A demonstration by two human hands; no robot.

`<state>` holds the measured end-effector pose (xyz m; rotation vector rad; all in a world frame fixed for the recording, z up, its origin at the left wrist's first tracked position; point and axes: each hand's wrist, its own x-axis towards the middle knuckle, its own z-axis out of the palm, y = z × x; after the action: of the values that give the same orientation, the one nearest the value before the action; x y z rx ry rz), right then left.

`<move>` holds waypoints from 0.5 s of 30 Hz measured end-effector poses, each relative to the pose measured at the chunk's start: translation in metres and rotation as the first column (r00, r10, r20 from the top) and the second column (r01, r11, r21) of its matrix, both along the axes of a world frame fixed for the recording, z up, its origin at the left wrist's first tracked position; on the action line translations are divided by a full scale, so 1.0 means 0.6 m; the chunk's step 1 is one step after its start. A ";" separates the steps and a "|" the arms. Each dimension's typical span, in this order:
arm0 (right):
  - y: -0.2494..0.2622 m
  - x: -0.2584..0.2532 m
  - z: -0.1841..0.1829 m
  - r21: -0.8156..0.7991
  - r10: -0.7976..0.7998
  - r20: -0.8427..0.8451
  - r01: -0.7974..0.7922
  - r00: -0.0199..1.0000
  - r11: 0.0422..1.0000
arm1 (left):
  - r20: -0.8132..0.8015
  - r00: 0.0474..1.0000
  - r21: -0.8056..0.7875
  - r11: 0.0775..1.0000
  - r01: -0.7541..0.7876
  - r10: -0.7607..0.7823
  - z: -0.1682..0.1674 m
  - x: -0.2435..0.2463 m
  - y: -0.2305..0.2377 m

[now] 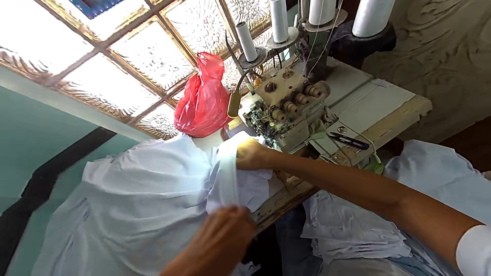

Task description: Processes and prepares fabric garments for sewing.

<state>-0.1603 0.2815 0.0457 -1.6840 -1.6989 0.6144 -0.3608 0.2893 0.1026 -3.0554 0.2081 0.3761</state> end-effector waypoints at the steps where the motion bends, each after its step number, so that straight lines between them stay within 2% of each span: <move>1: -0.003 -0.011 -0.009 0.025 -0.015 -0.008 0.015 1.000 1.000 | -0.010 0.991 -0.161 0.979 0.127 -0.130 0.005 0.005 -0.007; 3: -0.008 -0.031 -0.017 -0.067 -0.021 -0.020 0.019 1.000 0.998 | 0.029 0.955 -0.423 0.862 0.279 -0.295 0.029 0.024 0.000; 5: -0.002 -0.041 -0.024 -0.138 0.001 -0.047 -0.008 0.999 0.990 | 0.106 0.955 -0.510 0.810 0.290 -0.276 0.062 0.031 0.037; 6: 0.002 -0.042 -0.028 -0.143 0.022 -0.021 -0.025 1.000 0.989 | 0.136 0.965 -0.495 0.829 0.261 -0.223 0.077 0.026 0.066; 8: -0.006 -0.038 -0.036 -0.112 0.077 0.062 -0.070 0.995 0.991 | 0.142 0.988 -0.335 0.937 0.100 -0.054 0.106 0.002 0.118; 9: -0.023 -0.034 -0.024 -0.124 0.112 0.095 -0.100 0.989 0.987 | 0.140 0.990 -0.234 0.972 0.002 0.032 0.117 -0.006 0.129; 11: -0.082 -0.025 0.020 -0.170 0.198 0.079 -0.183 0.977 0.968 | 0.094 0.988 -0.172 0.980 -0.105 0.122 0.117 -0.008 0.129; 13: -0.146 -0.021 0.055 -0.089 0.291 0.004 -0.290 0.957 0.953 | 0.141 0.989 -0.223 0.975 -0.020 0.052 0.088 -0.002 0.119; 15: -0.198 -0.030 0.061 0.128 0.345 -0.002 -0.342 0.939 0.931 | 0.195 0.979 -0.319 0.941 0.117 -0.056 0.065 0.017 0.097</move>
<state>-0.1782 0.1629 0.0823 -1.2951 -1.9900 0.6667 -0.3506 0.3477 0.1414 -3.3654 0.4365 0.0549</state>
